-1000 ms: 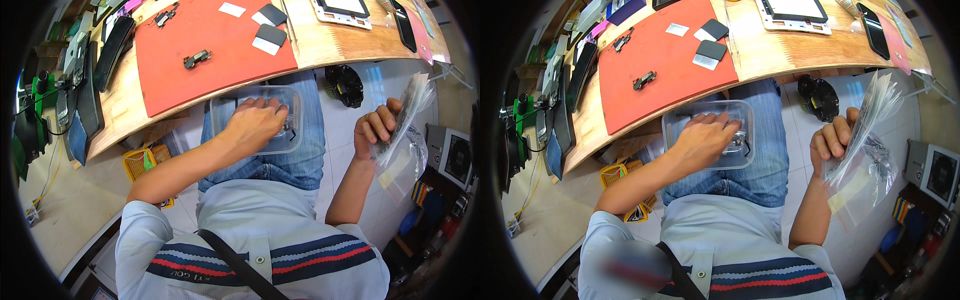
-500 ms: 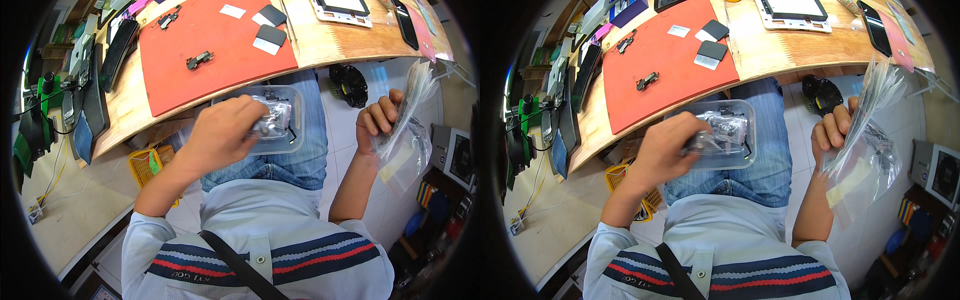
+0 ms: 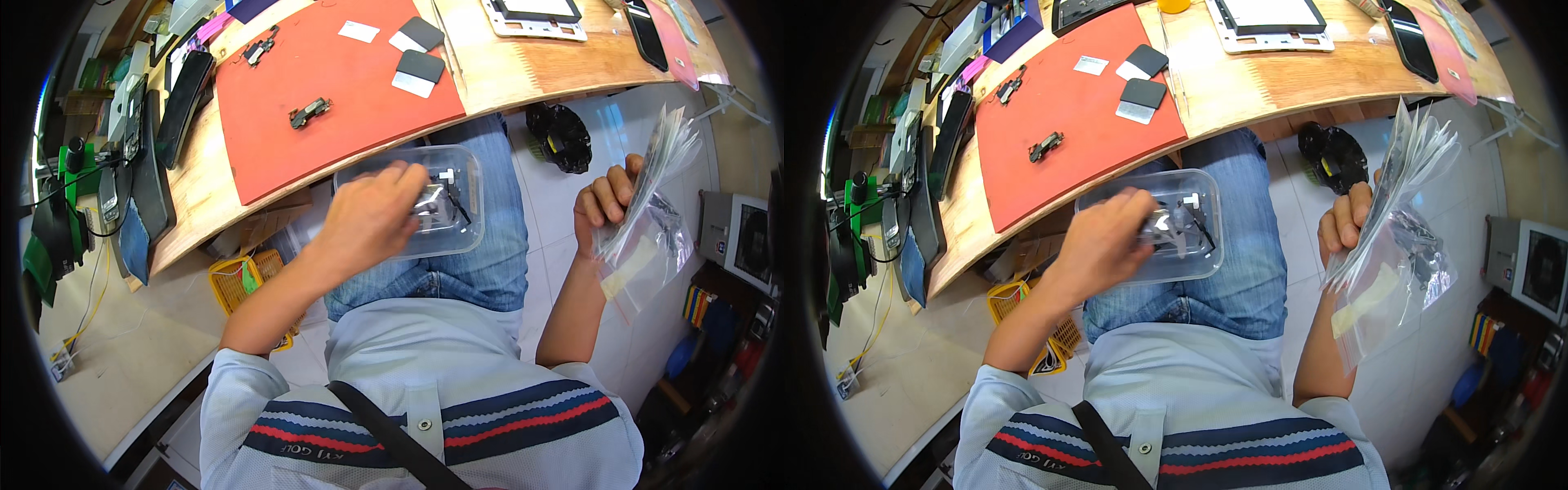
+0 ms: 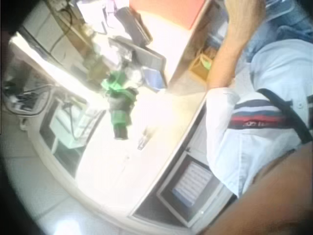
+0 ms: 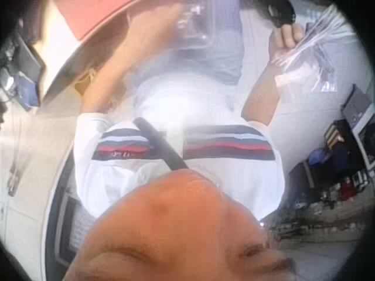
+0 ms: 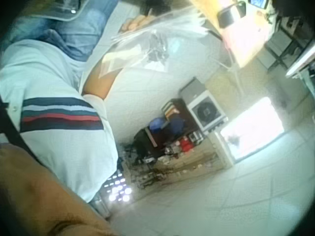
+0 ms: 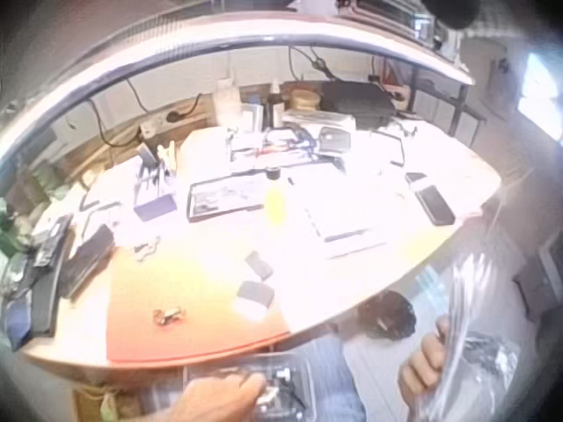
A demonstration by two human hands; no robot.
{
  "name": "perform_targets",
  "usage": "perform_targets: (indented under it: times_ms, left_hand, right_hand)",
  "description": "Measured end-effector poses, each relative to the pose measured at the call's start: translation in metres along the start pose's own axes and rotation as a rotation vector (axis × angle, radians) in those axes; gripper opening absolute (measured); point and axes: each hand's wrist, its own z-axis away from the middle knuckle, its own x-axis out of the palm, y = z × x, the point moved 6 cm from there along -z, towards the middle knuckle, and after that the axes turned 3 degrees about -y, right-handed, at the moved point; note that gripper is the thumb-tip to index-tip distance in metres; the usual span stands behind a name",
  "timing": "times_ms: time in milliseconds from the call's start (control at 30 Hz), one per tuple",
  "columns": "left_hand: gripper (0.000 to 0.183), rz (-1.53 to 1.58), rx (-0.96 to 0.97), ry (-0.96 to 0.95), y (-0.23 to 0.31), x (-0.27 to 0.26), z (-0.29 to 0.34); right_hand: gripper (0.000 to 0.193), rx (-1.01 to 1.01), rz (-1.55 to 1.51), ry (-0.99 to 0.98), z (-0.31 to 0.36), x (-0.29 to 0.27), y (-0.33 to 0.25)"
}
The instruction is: The person sits at a cluttered workbench and handles small electronic components, removing them from plastic bags and placing them on a red mat. They pick up and inspect several small parts, then use a soldering iron to work on one component before setting the tool aside.
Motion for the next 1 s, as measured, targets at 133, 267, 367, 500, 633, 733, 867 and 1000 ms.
perform_targets:
  times_ms: [133,267,367,500,633,733,867,1000]
  left_hand:
    - [0.036,0.168,0.043,0.113,0.002,-0.038,0.012]
    - [0.032,0.361,0.034,0.186,0.004,-0.057,0.017]
    - [0.033,0.420,0.117,0.189,0.011,-0.057,0.014]
    - [0.036,0.112,0.236,0.078,0.023,-0.030,0.005]
    - [0.034,-0.179,0.138,-0.193,0.011,0.020,0.006]
    - [0.054,-0.257,0.051,-0.351,0.004,0.029,0.004]
    - [0.074,-0.284,0.063,-0.290,0.016,0.014,-0.003]
    - [0.080,-0.321,0.116,-0.156,0.027,0.011,0.002]
  right_hand:
    - [0.044,-0.007,-0.022,-0.014,-0.004,-0.002,0.003]
    - [0.044,-0.017,-0.007,-0.042,-0.009,0.002,0.005]
    - [0.044,-0.015,0.013,-0.068,-0.009,0.001,0.004]
    - [0.044,-0.009,0.046,-0.106,-0.009,0.004,0.000]
    - [0.041,0.129,0.123,-0.186,-0.006,0.005,-0.002]
    - [0.040,0.167,0.142,-0.164,-0.001,0.000,-0.002]
    - [0.037,0.207,0.157,-0.206,-0.005,0.005,-0.001]
    - [0.030,0.109,0.254,-0.120,0.000,-0.001,-0.001]
